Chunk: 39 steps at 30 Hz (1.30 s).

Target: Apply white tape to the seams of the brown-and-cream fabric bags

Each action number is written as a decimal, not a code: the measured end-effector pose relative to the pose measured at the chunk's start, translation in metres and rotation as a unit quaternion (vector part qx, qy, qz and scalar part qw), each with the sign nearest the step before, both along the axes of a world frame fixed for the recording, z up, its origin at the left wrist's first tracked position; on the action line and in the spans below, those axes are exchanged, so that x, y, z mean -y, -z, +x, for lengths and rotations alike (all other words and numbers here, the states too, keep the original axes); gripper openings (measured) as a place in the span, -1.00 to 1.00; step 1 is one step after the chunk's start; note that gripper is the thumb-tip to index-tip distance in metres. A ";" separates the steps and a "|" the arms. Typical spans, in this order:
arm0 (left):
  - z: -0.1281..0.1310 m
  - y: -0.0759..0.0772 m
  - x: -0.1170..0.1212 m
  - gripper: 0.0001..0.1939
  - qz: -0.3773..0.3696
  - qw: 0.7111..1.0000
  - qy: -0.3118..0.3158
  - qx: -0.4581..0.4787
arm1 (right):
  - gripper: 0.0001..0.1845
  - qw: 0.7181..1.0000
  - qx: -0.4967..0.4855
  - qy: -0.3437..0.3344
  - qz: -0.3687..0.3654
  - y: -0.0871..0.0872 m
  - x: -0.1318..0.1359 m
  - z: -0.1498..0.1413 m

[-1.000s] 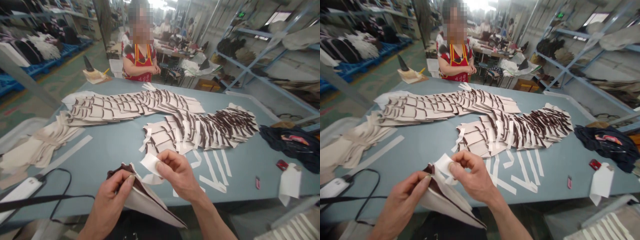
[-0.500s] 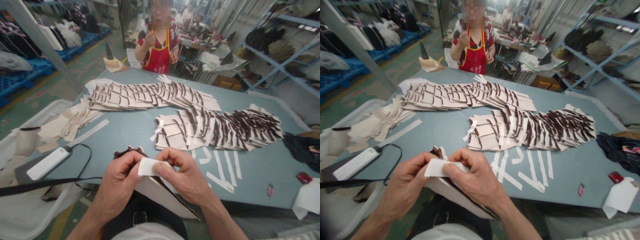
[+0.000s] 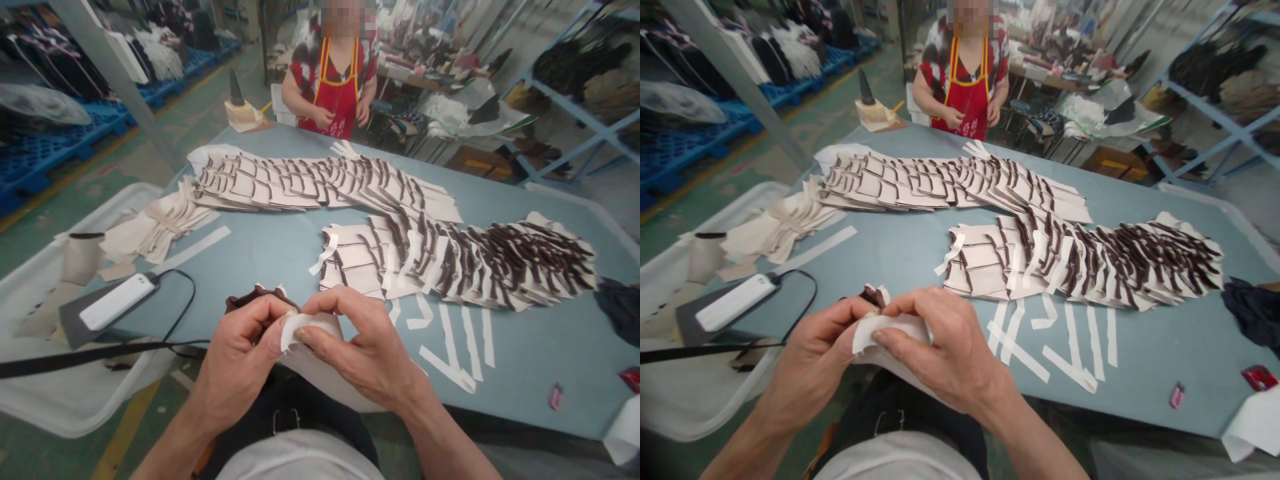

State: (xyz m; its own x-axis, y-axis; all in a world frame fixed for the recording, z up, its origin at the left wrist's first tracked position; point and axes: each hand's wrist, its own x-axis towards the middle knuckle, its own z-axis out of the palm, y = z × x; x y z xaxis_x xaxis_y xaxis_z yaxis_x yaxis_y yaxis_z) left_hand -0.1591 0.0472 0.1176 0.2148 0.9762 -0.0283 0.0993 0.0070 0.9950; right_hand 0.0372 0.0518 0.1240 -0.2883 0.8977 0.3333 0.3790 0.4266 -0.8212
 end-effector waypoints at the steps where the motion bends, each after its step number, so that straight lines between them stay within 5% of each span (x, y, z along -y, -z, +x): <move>1: 0.000 0.001 0.000 -0.72 -0.001 1.000 -0.002 0.000 | -0.95 1.000 -0.006 -0.005 0.010 0.001 -0.001 0.001; 5: 0.002 0.004 0.003 -0.65 -0.003 1.000 -0.012 -0.018 | -0.80 0.995 -0.073 0.017 -0.058 -0.003 -0.002 0.007; 11: 0.001 0.014 0.005 -0.58 -0.012 0.999 -0.022 -0.041 | -0.69 0.944 -0.218 0.064 -0.241 -0.021 0.010 0.025; 16: 0.002 0.028 0.007 -0.62 -0.052 0.998 -0.019 0.018 | -0.72 0.966 -0.129 0.093 -0.205 -0.026 0.019 0.016; 25: 0.004 0.036 0.008 -0.62 -0.110 0.987 -0.058 0.100 | -0.73 0.991 -0.051 0.080 -0.095 -0.005 0.006 -0.002; 39: -0.006 0.041 0.007 -0.61 -0.113 0.985 -0.070 0.106 | -0.72 0.973 -0.023 0.032 -0.227 0.002 -0.009 -0.017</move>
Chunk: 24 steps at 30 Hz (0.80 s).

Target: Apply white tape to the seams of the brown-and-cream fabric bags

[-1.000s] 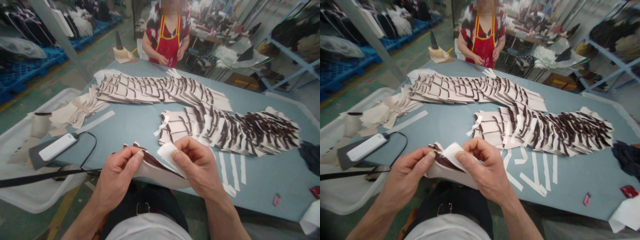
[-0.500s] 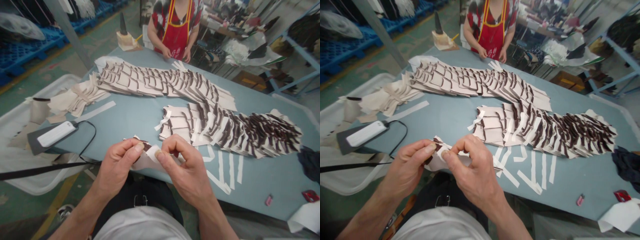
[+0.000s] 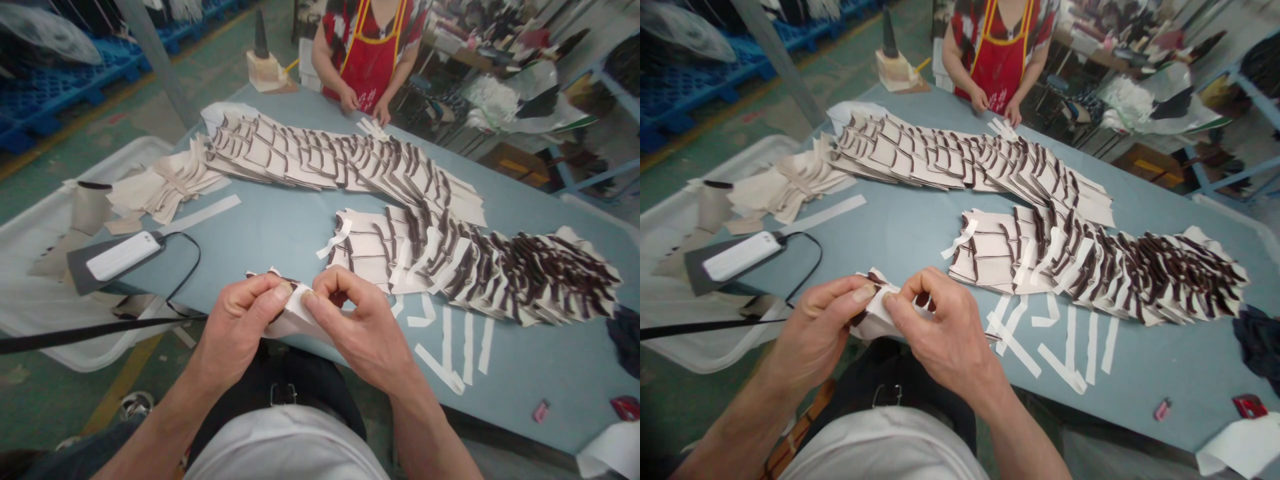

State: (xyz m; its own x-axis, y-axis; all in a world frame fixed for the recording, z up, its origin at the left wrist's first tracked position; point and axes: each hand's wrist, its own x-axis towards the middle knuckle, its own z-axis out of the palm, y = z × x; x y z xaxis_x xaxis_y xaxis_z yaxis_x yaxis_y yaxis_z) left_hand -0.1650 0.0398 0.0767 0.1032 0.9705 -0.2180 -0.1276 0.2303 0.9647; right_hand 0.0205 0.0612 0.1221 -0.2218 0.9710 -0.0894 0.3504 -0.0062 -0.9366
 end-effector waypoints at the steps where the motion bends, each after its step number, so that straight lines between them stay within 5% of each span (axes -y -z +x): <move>1: 0.000 0.000 0.000 -0.60 -0.002 1.000 -0.002 -0.003 | -0.72 1.000 -0.001 -0.001 -0.010 0.000 -0.001 -0.001; 8: -0.003 0.000 0.000 -0.57 -0.006 1.000 -0.006 -0.021 | -0.76 0.998 -0.010 -0.015 -0.064 0.002 -0.007 -0.002; 24: 0.001 -0.001 0.008 -0.60 -0.063 0.994 -0.075 0.044 | -0.74 0.997 -0.010 -0.062 -0.036 0.005 -0.010 -0.005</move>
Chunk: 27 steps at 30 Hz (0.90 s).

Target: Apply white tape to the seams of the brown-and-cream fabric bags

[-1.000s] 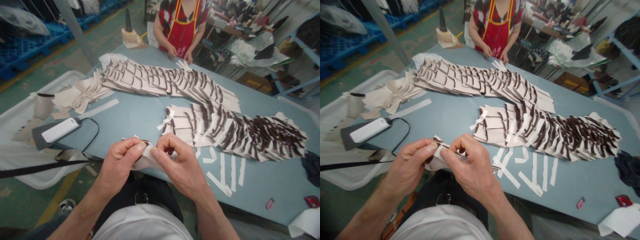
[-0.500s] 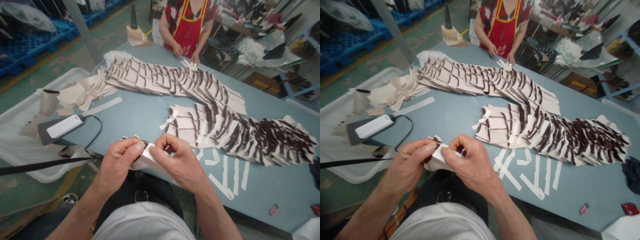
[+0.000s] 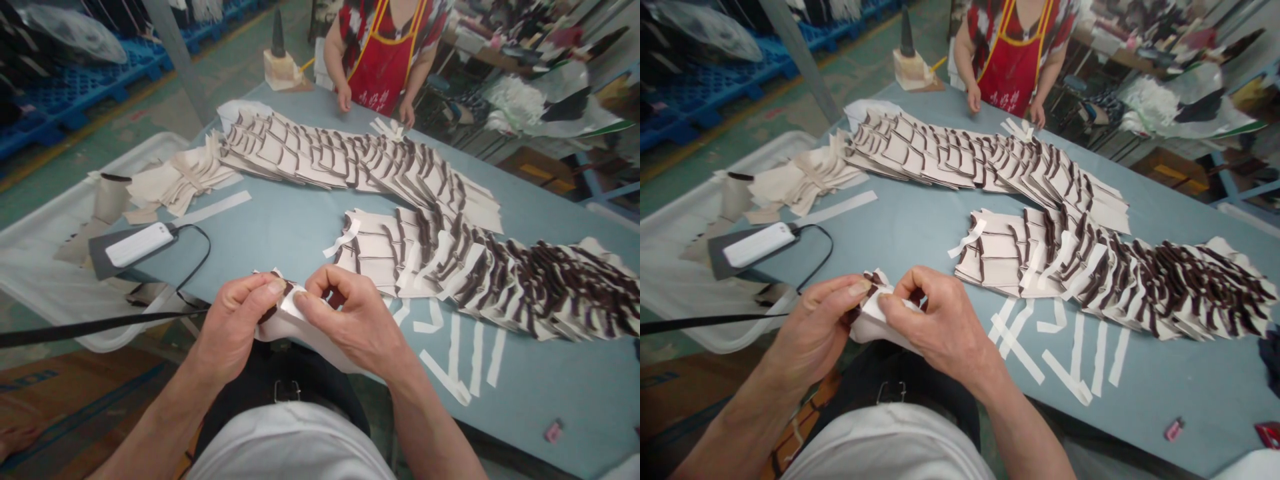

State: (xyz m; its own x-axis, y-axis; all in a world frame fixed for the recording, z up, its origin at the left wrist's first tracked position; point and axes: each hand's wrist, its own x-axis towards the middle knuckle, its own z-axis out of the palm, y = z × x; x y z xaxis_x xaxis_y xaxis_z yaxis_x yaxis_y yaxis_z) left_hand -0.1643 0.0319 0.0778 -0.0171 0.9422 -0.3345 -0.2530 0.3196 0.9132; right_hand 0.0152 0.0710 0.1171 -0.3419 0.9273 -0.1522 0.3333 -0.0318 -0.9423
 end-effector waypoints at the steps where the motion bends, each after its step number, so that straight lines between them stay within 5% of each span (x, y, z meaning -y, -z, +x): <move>1: 0.000 0.000 0.002 -0.60 -0.001 1.000 0.000 0.001 | -0.73 1.000 -0.003 0.000 0.001 0.000 0.001 0.000; 15: 0.005 -0.011 0.020 -0.59 -0.008 0.997 -0.081 -0.017 | -0.73 0.999 -0.023 -0.013 0.030 0.004 0.013 -0.009; 27: -0.003 0.000 0.041 -0.56 0.031 0.997 -0.060 -0.030 | -0.73 0.999 -0.028 -0.029 0.012 0.007 0.019 -0.012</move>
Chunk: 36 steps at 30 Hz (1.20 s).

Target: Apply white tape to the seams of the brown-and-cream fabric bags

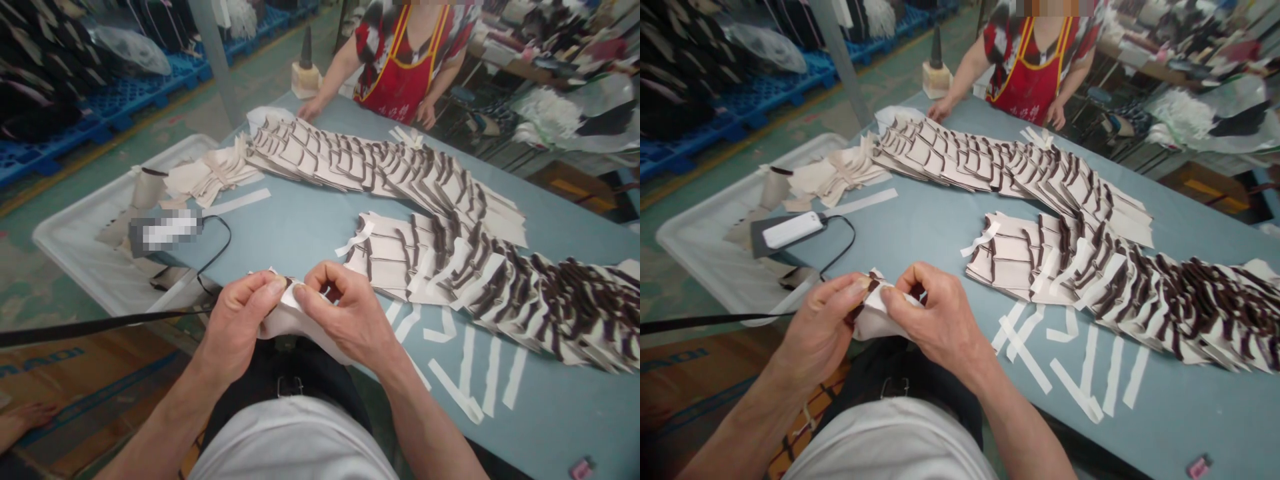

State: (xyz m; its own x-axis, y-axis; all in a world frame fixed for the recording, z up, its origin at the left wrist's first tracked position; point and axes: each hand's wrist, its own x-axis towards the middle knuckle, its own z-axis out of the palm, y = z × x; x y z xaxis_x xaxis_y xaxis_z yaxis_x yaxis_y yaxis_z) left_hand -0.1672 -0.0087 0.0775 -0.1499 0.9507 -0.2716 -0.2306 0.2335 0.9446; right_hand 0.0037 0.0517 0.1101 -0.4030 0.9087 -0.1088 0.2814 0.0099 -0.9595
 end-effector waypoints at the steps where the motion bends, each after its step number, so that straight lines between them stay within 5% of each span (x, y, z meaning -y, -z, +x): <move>1: -0.001 0.001 0.002 -0.60 -0.002 1.000 0.008 0.012 | -0.73 1.000 0.002 -0.001 0.003 0.000 0.000 -0.001; 8: -0.004 0.008 0.014 -0.81 0.030 0.998 0.034 0.040 | -0.72 1.000 0.000 -0.016 -0.001 0.004 0.004 -0.006; 19: 0.024 -0.015 0.014 -0.88 0.069 0.984 -0.079 -0.145 | -0.73 1.000 -0.011 -0.011 -0.001 0.034 0.017 -0.017; 26: 0.038 0.003 0.018 -0.90 0.072 0.967 -0.158 -0.187 | -0.58 1.000 0.010 -0.024 0.008 0.065 0.026 -0.022; 33: 0.016 0.007 0.029 -0.89 0.091 0.975 -0.144 -0.144 | -0.63 0.999 -0.004 -0.039 0.021 0.055 0.031 -0.043; 36: -0.003 0.010 0.033 -0.88 0.092 0.983 -0.122 -0.097 | -0.64 0.996 -0.021 -0.085 -0.028 0.044 0.026 -0.049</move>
State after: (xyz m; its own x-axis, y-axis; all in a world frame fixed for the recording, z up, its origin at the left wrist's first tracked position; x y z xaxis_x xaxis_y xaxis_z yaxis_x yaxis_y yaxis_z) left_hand -0.1707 -0.0421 0.0670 -0.4122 0.9101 -0.0428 -0.0696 0.0154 0.9975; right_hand -0.0449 0.0259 0.0664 -0.5567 0.8193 -0.1373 0.2391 -0.0002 -0.9710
